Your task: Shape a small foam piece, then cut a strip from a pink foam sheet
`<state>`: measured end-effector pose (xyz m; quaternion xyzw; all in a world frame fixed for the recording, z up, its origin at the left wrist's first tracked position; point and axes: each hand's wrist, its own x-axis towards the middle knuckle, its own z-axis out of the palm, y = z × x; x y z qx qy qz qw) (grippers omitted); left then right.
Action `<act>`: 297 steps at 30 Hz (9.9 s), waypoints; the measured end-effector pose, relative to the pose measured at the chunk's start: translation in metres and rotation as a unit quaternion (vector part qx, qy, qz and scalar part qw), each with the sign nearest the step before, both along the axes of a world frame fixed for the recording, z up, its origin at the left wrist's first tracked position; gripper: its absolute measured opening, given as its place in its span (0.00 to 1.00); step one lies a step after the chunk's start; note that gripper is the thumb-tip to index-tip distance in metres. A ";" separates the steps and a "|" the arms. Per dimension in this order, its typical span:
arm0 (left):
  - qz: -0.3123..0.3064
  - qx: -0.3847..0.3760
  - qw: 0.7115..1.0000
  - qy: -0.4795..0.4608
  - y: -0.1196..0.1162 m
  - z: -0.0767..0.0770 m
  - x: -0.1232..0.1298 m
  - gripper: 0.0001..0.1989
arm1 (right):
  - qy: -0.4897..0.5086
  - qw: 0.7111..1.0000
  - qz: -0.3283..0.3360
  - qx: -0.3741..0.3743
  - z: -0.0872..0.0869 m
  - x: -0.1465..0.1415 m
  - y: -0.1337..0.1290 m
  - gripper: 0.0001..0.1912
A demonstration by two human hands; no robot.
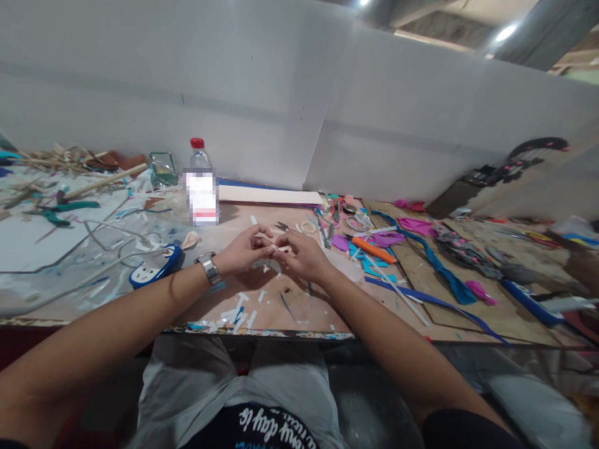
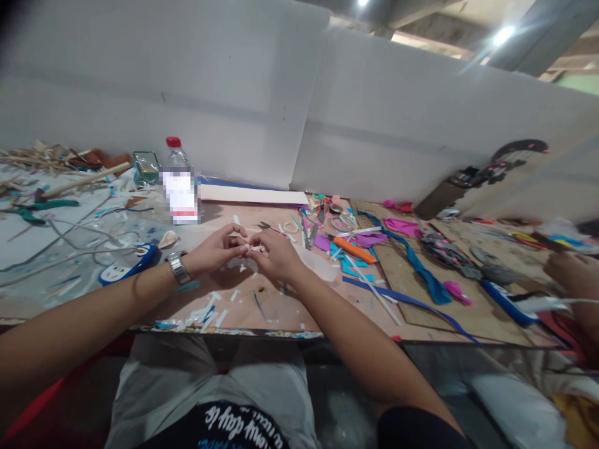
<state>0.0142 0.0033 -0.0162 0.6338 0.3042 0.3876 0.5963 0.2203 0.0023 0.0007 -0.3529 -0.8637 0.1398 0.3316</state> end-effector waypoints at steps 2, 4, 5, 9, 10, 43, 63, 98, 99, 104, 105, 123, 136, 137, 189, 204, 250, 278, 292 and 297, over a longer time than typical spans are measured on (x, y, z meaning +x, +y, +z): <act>-0.004 0.008 1.000 -0.006 0.001 0.000 -0.001 0.22 | 0.010 1.000 0.001 0.013 0.000 0.001 0.001 0.08; -0.004 0.015 1.000 -0.010 0.003 0.000 -0.002 0.20 | 0.019 0.999 0.002 0.033 0.000 0.003 0.003 0.07; -0.005 0.018 1.000 -0.007 0.005 -0.001 -0.003 0.19 | 0.023 0.999 0.003 0.042 0.000 0.004 0.004 0.07; -0.014 0.028 0.999 0.008 0.009 -0.003 -0.006 0.18 | 0.018 0.998 0.019 0.057 0.000 0.006 0.008 0.06; -0.019 0.028 0.999 0.012 0.010 -0.003 -0.006 0.18 | 0.012 0.998 0.023 0.056 0.000 0.006 0.008 0.06; -0.016 -0.033 0.999 -0.030 0.002 0.000 -0.003 0.24 | 0.016 0.998 0.042 0.038 -0.002 0.001 0.005 0.10; 0.026 -0.002 0.999 -0.026 0.008 0.006 -0.003 0.19 | 0.033 0.994 0.021 0.098 0.006 0.004 0.002 0.07; -0.041 -0.143 0.982 -0.115 0.002 0.007 -0.002 0.15 | 0.053 0.992 0.022 0.111 0.000 0.008 0.008 0.06; -0.042 -0.153 0.980 -0.117 0.002 0.008 -0.002 0.15 | 0.058 0.991 0.020 0.115 0.000 0.008 0.008 0.06; -0.060 -0.188 0.972 -0.131 0.001 0.012 -0.004 0.13 | 0.087 0.984 0.025 0.150 0.001 0.009 0.003 0.02; -0.066 -0.193 0.970 -0.130 0.001 0.013 -0.005 0.13 | 0.089 0.984 0.024 0.154 0.001 0.009 0.002 0.02; -0.040 -0.145 0.985 -0.081 0.002 0.006 -0.005 0.20 | 0.065 0.996 0.039 0.049 0.004 0.002 -0.001 0.09; -0.060 -0.060 0.993 -0.083 0.002 0.005 -0.003 0.19 | 0.080 0.996 0.047 -0.007 0.000 0.001 -0.002 0.12; -0.056 -0.047 0.995 -0.074 0.003 0.005 -0.003 0.19 | 0.069 0.995 0.067 -0.004 0.000 0.000 -0.001 0.12; 0.001 -0.002 1.000 -0.007 0.006 0.003 -0.004 0.20 | 0.059 0.993 -0.008 0.107 0.007 0.005 0.000 0.08; -0.052 -0.045 0.998 -0.010 0.003 0.006 -0.006 0.20 | 0.065 0.996 0.008 0.066 0.006 0.006 0.000 0.09; -0.015 -0.008 1.000 0.015 0.002 0.005 -0.004 0.20 | 0.026 0.994 0.028 0.103 0.008 0.004 -0.001 0.13; -0.096 -0.081 0.992 -0.009 0.001 0.007 -0.006 0.20 | 0.044 0.996 0.067 0.043 0.005 -0.002 -0.007 0.11; -0.056 -0.012 0.998 0.005 0.000 0.005 -0.009 0.19 | 0.099 0.993 0.031 0.059 -0.002 0.002 0.000 0.12; -0.064 -0.003 0.998 0.017 -0.002 0.008 -0.008 0.20 | 0.097 0.994 0.023 0.048 -0.001 0.002 -0.001 0.15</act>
